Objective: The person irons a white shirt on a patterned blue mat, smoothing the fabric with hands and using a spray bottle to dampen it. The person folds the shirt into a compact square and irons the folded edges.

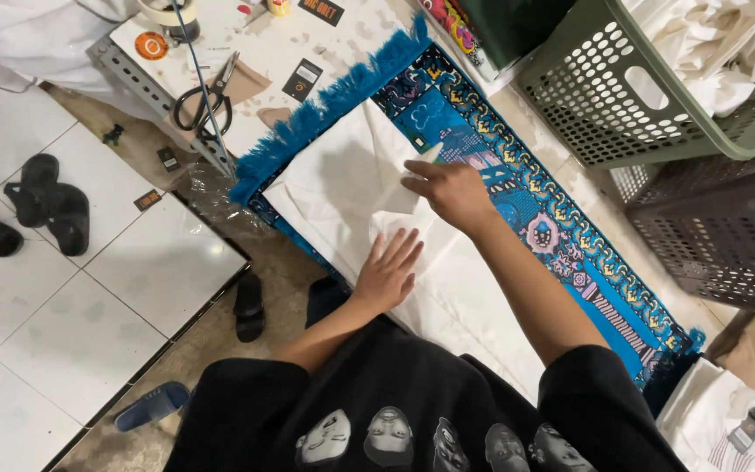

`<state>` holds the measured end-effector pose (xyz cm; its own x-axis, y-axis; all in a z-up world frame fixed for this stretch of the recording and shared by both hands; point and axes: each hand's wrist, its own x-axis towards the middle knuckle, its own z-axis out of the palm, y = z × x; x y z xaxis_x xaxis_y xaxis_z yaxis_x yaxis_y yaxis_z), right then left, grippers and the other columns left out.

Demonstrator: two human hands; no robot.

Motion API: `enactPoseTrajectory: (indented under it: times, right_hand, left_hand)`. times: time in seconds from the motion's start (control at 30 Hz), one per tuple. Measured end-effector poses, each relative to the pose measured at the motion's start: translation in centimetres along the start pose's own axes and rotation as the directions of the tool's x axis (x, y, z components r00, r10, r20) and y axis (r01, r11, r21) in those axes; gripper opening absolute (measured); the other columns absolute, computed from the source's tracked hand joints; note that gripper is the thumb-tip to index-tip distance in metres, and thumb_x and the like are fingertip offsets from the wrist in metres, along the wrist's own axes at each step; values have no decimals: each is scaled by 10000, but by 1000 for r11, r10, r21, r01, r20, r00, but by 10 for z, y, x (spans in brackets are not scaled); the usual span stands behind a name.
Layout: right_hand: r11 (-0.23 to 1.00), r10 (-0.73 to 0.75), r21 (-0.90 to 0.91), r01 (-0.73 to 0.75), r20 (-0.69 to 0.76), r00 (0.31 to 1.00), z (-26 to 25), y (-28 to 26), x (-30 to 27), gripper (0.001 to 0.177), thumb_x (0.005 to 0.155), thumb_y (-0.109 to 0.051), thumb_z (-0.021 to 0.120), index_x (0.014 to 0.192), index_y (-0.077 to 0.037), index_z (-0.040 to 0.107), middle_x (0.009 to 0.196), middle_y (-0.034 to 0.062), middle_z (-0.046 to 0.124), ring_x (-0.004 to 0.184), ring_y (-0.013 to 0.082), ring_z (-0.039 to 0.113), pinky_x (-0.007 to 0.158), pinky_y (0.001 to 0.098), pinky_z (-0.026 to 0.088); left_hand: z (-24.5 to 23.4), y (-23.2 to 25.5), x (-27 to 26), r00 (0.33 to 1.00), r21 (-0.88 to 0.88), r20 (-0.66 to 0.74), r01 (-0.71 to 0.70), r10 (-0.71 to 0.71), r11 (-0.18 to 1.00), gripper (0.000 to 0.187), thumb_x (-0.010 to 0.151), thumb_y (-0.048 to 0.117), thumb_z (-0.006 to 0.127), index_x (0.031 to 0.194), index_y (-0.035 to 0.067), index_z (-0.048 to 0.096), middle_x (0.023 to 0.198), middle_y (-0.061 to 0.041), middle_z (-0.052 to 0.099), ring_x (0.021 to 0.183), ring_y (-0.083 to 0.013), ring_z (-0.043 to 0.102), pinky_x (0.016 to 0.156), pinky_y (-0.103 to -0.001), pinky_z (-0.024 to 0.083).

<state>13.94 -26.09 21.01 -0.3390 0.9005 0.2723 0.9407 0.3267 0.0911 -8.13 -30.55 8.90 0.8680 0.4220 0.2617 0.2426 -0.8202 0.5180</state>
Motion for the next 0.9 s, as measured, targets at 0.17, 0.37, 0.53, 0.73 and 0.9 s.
enactPoseTrajectory:
  times: [0.17,0.37,0.53,0.73,0.9]
  right_hand:
    - [876,267,327,-355,284,921,-27,1,-66,306,801,-152,776,1102,-99,778,1283,90,720,951,401,713,777,472,597]
    - [599,503,452,-662,431,749,46,36,-166,408,756,-317,881,1052,-56,780,1327,101,704,1126,402,687,948,485,577]
    - [365,740,348,-864,455,495,76,36,-173,615,759,-91,855,1319,-232,643,1521,62,537,1192,409,642,1019,477,555]
    - [337,834,330,-882,329,442,124,61,-190,468,734,-212,886,1183,-183,759,1170,77,749,1130,323,688,991,440,552]
    - [267,793,401,-876,426,436,117,83,-171,319,876,-44,714,1088,-270,786,1093,-12,782,1159,262,687,1014,408,515]
  left_hand:
    - [37,-18,-11,981,63,137,-147,138,987,607,1014,313,510,1539,22,420,1657,-185,329,1575,-288,209,1283,-517,90]
    - [74,-30,-25,966,15,216,-150,143,989,661,1014,406,500,1565,55,395,1601,-167,403,1495,-304,342,1175,-468,299]
    - [65,-32,-21,986,-231,104,-105,132,967,466,1038,317,530,1411,45,597,1387,-166,620,1323,-301,575,1071,-396,457]
    - [42,-41,8,982,-290,-130,-173,140,941,210,873,243,680,670,204,640,615,40,634,587,-177,658,580,-305,535]
    - [30,-71,100,999,-96,-24,-37,35,995,372,925,298,656,1230,84,664,1158,-117,678,1160,-303,635,1046,-452,469]
